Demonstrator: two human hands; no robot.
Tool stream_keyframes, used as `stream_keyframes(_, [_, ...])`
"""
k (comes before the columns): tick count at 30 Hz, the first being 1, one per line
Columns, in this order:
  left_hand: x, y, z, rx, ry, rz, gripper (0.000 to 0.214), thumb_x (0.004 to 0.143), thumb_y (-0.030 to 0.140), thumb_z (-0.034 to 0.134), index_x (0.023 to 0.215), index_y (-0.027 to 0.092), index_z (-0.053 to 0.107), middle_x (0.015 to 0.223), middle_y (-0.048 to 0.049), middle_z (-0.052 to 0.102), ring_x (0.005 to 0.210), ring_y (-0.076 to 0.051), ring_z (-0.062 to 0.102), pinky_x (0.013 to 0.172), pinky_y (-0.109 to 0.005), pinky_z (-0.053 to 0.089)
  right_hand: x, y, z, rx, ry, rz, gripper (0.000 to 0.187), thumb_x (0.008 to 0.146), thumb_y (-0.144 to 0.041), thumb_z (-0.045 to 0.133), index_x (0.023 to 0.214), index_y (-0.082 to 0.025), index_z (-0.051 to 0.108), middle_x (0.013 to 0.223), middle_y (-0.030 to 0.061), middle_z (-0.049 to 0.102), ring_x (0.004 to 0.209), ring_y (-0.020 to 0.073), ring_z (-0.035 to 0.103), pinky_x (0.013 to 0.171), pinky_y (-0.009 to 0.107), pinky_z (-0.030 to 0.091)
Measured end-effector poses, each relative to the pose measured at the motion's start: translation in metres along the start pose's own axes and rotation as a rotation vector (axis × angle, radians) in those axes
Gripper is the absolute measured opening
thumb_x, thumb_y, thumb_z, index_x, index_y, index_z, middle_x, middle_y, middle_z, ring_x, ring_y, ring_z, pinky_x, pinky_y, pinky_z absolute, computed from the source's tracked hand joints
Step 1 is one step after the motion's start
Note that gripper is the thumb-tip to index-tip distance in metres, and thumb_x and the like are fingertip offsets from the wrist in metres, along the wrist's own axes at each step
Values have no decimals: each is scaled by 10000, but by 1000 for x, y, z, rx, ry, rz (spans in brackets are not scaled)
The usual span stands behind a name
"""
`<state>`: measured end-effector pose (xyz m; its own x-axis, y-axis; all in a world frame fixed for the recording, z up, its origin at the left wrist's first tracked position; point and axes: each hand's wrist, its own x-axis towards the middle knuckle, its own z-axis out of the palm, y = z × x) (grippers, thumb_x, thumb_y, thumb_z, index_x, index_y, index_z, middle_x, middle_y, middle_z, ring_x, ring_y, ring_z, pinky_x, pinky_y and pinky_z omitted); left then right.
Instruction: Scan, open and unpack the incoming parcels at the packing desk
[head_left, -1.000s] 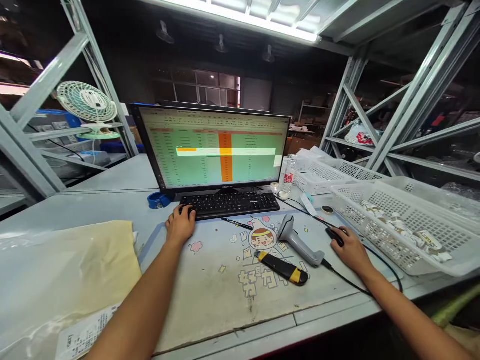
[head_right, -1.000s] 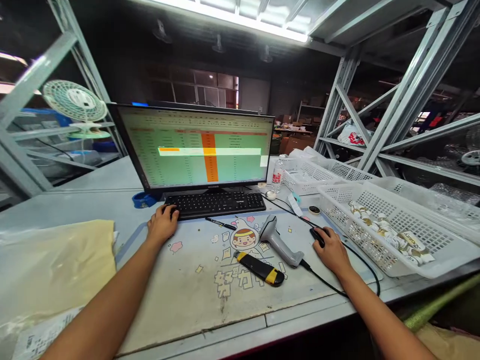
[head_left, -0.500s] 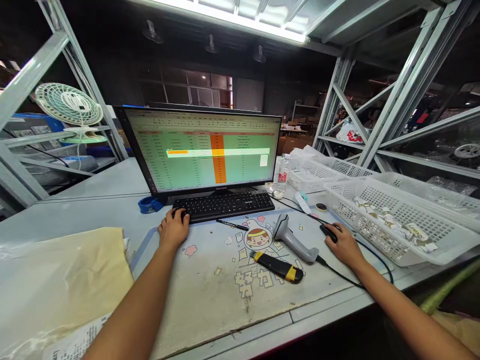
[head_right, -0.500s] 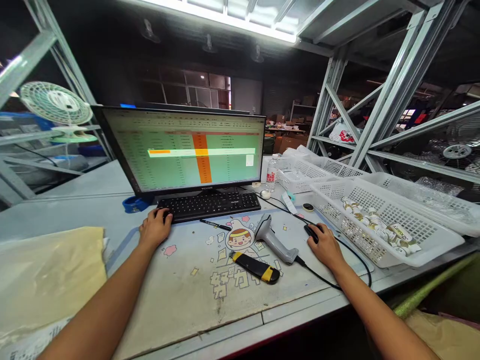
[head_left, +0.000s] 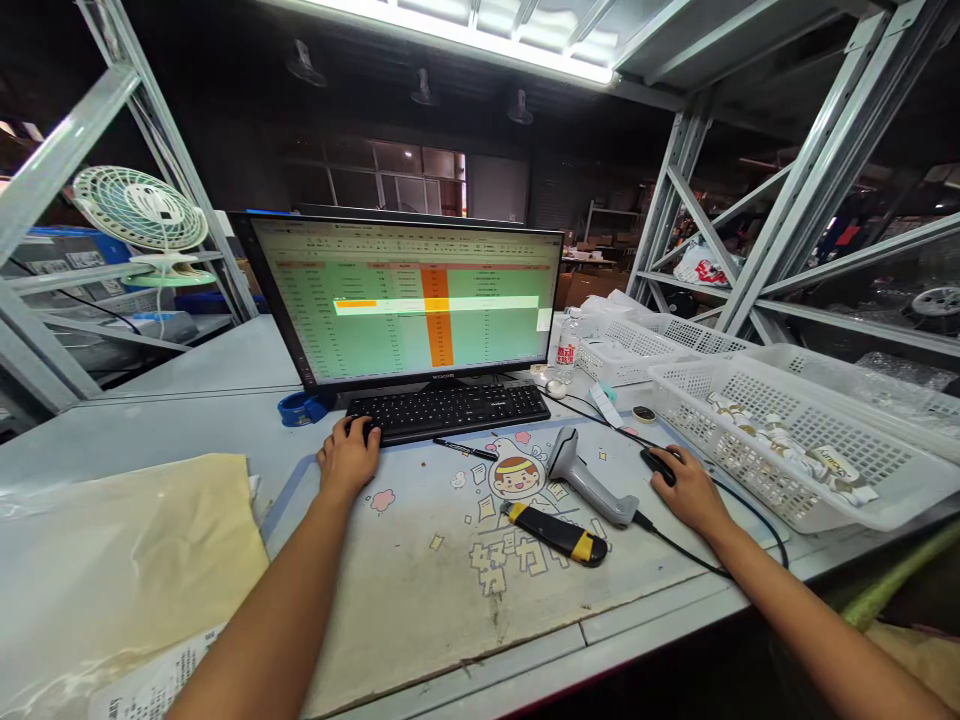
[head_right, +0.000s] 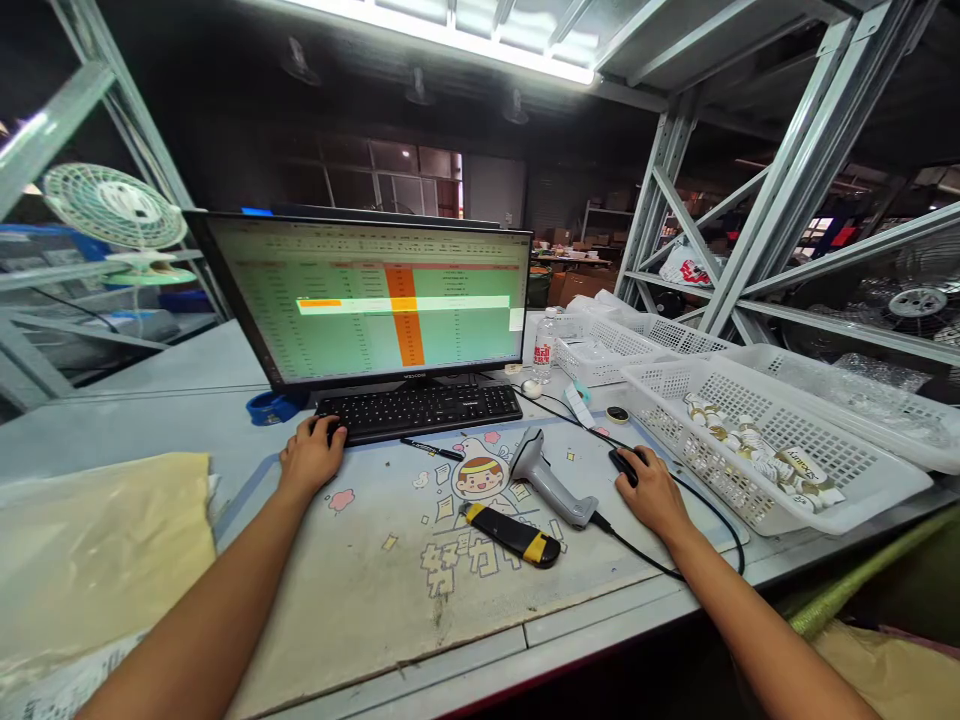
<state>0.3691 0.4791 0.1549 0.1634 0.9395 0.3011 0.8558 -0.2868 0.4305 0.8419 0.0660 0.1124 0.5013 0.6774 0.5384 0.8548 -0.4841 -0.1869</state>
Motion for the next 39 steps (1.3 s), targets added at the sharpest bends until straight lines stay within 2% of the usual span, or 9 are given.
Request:
stream_keyframes(11, [0, 0, -1, -5, -14, 1, 590, 1104, 485, 343, 1553, 183, 577, 1694, -187, 427, 1468, -475, 494, 1227, -651, 408, 1, 2, -1, -16, -9, -12, 475, 984, -356, 513, 1379, -227, 743, 1412, 130, 644, 1132, 307, 685, 962, 444, 598])
stream_keyframes(32, [0, -1, 3, 48, 18, 36, 581, 1102, 473, 359, 1553, 183, 582, 1683, -193, 453, 1482, -446, 486, 1210, -625, 441, 0, 4, 3, -34, 6, -24, 478, 983, -360, 507, 1368, -213, 750, 1397, 138, 652, 1137, 318, 691, 1003, 478, 596])
stream_keyframes(39, [-12, 10, 11, 124, 21, 141, 659, 1080, 512, 442, 1613, 138, 546, 1763, -212, 370, 1614, -450, 339, 1326, -601, 291, 0, 8, 8, -48, 26, -51, 478, 990, -373, 484, 1364, -231, 744, 1370, 125, 666, 1104, 310, 697, 972, 465, 598])
